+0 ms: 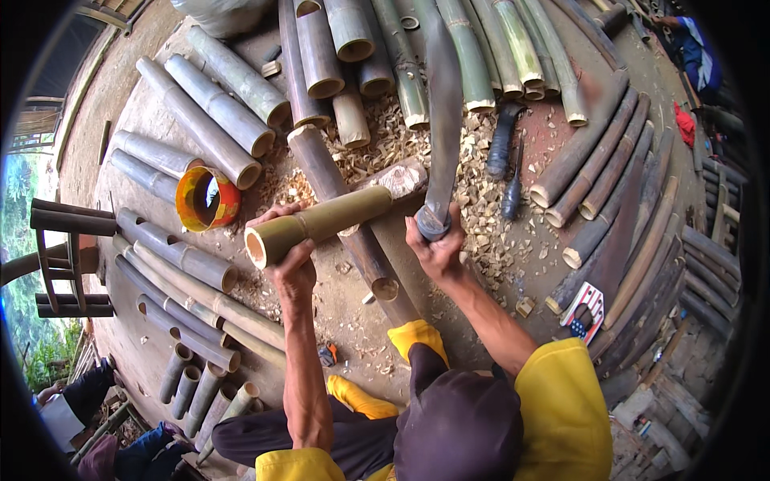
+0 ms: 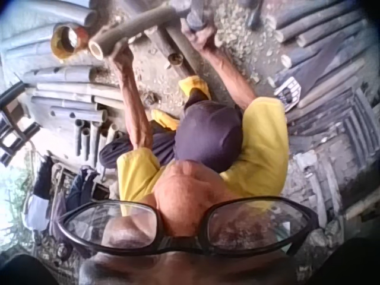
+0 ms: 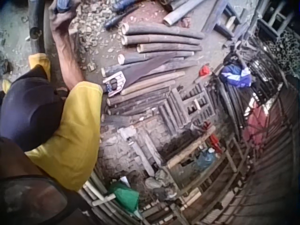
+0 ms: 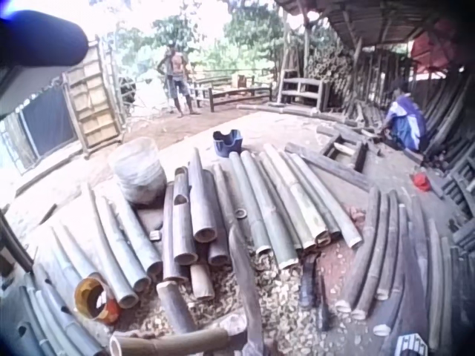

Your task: The person carves and cuts bamboo sections using a knife and a large wooden mallet. The person uses the knife to widen a pre-cut hole in a bamboo pole, then uses the mallet to hammer the knife through another bamboo section to split it, and finally positions bamboo pieces together on the ground.

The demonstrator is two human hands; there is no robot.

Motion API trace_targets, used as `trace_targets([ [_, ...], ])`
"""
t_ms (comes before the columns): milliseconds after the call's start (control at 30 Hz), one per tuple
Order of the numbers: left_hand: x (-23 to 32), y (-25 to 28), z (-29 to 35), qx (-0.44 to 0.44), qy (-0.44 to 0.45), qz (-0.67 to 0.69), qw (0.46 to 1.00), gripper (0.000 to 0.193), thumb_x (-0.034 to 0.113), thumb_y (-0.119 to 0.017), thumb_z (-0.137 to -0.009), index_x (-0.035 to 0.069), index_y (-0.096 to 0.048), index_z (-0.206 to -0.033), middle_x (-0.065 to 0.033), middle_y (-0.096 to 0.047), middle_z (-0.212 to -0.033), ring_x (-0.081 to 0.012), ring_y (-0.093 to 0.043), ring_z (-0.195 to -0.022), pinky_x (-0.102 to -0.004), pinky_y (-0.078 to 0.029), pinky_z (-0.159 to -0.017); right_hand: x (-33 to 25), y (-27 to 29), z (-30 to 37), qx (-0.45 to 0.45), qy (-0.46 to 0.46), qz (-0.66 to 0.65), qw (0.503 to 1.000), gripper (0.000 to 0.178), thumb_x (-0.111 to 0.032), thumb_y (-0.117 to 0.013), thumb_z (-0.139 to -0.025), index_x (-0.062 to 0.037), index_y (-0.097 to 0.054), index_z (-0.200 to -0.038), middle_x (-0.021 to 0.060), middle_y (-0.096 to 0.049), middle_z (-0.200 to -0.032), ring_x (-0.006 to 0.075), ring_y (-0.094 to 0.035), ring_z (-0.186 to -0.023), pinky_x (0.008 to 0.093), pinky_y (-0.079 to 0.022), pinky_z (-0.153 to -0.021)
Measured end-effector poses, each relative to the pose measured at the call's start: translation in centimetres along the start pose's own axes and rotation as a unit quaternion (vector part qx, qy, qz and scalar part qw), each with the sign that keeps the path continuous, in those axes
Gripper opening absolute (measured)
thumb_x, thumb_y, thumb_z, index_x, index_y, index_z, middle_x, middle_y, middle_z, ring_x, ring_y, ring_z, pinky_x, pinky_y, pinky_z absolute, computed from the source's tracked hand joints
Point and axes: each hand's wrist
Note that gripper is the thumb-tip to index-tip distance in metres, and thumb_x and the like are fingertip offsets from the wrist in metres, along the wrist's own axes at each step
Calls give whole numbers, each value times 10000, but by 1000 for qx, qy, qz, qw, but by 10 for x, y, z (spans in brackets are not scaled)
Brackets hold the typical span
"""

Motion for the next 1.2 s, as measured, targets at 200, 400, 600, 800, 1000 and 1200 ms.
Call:
trace_targets([
  [200,0,7,5,8,11,-21,1000,550,-25,-623,-557,48,-442,-1071,-93,-502,-1009,-262,-525,-1041,-497,-376,-1019,15,0,0,-165,-131,227,951,328,-205,-686,-797,21,-509,-957,206,-653,-814,297,-666,-713,350,-544,-551],
  [400,7,3,2,28,10,-20,999,564,-20,-611,-534,45,-435,-1066,-95,-501,-1006,-258,-523,-1030,-505,-367,-1024,-6,-11,-6,-62,77,53,994,302,-177,-647,-839,25,-439,-921,113,-602,-702,197,-610,-571,312,-519,-470],
  [600,7,1,1,10,17,-28,999,597,-23,-630,-498,53,-441,-1059,-104,-520,-997,-258,-535,-999,-465,-393,-996,-15,-3,-5,-141,-42,164,976,332,-184,-693,-797,16,-464,-928,170,-622,-752,225,-628,-586,305,-520,-467],
  [800,17,11,0,45,59,-100,992,636,1,-670,-480,34,-491,-1089,-90,-556,-994,-234,-555,-972,-402,-438,-935,33,-8,-9,-191,-85,227,951,346,-159,-700,-766,21,-460,-940,214,-645,-768,298,-670,-696,370,-533,-555],
  [1000,8,-4,-15,175,22,-36,984,575,63,-685,-658,-26,-437,-1169,-145,-548,-1049,-253,-578,-984,-407,-492,-878,4,4,-8,-210,-144,210,944,384,-213,-675,-792,33,-459,-992,224,-644,-781,333,-667,-715,392,-537,-603],
  [1200,10,7,-12,45,-47,-16,998,497,64,-565,-589,-7,-476,-1073,-141,-544,-991,-275,-545,-1021,-531,-418,-974,-66,-5,-20,-28,54,26,998,347,-148,-674,-791,14,-457,-1009,190,-647,-801,267,-670,-695,335,-537,-580],
])
Point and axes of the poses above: each hand's wrist, its own z-axis away from the middle knuckle, its own y-axis out of the back of the hand, x = y × z
